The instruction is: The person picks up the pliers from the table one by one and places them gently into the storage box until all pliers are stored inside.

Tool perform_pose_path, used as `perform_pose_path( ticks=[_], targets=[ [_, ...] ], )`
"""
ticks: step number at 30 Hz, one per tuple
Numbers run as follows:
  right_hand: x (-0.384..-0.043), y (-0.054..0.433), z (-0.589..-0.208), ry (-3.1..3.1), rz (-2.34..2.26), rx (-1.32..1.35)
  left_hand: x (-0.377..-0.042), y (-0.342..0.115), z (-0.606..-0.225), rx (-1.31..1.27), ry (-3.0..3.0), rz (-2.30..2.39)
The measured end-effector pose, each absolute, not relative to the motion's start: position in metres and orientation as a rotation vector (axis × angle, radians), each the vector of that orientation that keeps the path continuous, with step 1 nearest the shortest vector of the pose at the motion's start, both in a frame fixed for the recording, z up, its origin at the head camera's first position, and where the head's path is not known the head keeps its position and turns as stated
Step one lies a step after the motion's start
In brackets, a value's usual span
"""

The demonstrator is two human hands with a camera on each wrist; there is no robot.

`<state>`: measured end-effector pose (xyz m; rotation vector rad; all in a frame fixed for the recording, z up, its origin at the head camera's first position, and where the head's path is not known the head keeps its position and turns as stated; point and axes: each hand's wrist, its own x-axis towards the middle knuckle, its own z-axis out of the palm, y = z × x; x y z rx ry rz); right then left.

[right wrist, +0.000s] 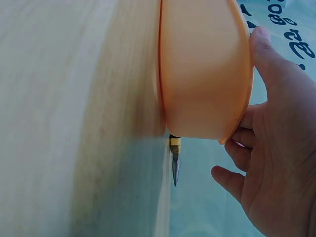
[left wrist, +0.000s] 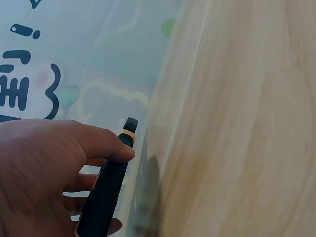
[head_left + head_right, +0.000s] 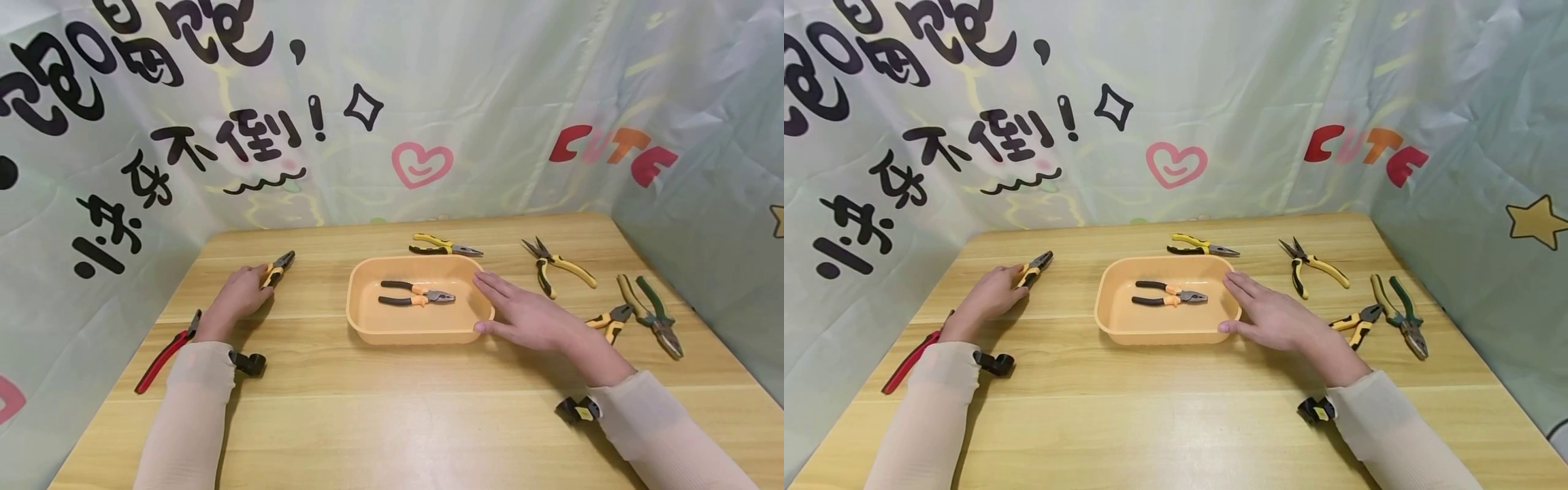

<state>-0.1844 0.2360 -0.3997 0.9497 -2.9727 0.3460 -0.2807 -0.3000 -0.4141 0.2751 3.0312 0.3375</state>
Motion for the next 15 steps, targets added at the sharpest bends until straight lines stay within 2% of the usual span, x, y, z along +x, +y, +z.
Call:
perform_pose_path(
  ticks=[15],
  targets=[
    [-0.1847, 0.2359, -0.3994, -2.972, 0.345, 0.952, -0.2789, -0.2935, -0.4071, 0.325, 3.043, 0.368]
  ],
)
